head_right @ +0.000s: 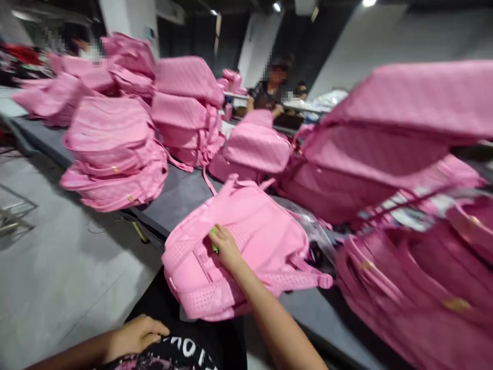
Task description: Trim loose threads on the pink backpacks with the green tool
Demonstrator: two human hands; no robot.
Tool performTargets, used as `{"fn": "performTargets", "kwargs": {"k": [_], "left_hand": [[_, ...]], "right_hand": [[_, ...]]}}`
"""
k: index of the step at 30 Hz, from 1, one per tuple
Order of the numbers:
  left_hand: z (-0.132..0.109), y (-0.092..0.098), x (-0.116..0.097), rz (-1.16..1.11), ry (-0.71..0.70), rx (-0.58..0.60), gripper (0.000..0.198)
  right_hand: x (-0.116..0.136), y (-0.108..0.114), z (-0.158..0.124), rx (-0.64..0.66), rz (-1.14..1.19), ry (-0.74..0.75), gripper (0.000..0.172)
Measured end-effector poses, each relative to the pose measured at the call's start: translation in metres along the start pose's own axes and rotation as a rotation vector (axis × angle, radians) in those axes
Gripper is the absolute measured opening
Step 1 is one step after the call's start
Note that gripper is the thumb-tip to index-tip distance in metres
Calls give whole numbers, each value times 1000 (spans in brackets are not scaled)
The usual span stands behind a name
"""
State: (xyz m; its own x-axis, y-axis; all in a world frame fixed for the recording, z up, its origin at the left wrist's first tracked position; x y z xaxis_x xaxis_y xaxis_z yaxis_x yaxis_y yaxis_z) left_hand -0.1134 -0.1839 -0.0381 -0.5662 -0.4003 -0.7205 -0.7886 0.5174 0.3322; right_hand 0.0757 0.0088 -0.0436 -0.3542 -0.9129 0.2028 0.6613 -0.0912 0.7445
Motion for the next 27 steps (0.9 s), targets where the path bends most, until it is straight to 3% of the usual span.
{"fn": "performTargets", "kwargs": {"k": [1, 2, 4, 5, 6, 7, 9, 12, 15, 18, 21, 24, 27], "left_hand": [[2, 6, 7, 45, -12, 51, 30], [9, 19, 4, 90, -46, 17, 35], [40, 56, -23, 201, -179, -252, 40], [61, 76, -43, 256, -255, -471, 39], [85, 92, -66, 318, -322, -641, 54], [112, 103, -85, 367, -316, -738, 77], [164, 112, -111, 381, -161, -699, 108], [209, 102, -114, 365, 17, -560, 107], [203, 85, -89, 368, 69, -618, 91], [173, 70, -51, 279, 78, -768, 82], [143, 63, -7, 178, 132, -911, 73], [116, 73, 29, 218, 232, -923, 68], [78, 89, 33, 367, 326, -870, 66]], "right_hand": [[4, -8, -10, 64, 12, -4, 49], [8, -12, -18, 112, 23, -15, 60], [14, -12, -32, 188, 37, -46, 70], [17, -10, -40, 217, 27, -63, 70], [20, -5, -49, 241, -1, -85, 67], [24, 1, -60, 253, -53, -117, 64], [33, 17, -89, 230, -214, -233, 58], [38, 50, -140, 61, -469, -596, 47], [28, 75, -184, -267, -441, -1023, 45], [13, 79, -190, -527, -296, -1185, 55], [15, 74, -158, -617, -248, -1127, 52], [28, 70, -118, -612, -208, -913, 49], [27, 60, -97, -547, -209, -787, 46]]}}
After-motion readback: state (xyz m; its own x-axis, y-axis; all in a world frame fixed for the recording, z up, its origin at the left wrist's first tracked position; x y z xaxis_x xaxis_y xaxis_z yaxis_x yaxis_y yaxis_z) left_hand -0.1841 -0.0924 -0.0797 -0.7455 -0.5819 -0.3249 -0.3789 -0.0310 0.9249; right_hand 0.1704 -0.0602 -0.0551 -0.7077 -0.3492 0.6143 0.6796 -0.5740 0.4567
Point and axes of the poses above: each hand's wrist, its own z-axis towards the middle knuckle, its own y-axis out of the back of the hand, x = y × z, the point moved 3 cm from there along z, towards the middle knuckle, and after that the axes turned 14 degrees about y, right-handed, at the moved point
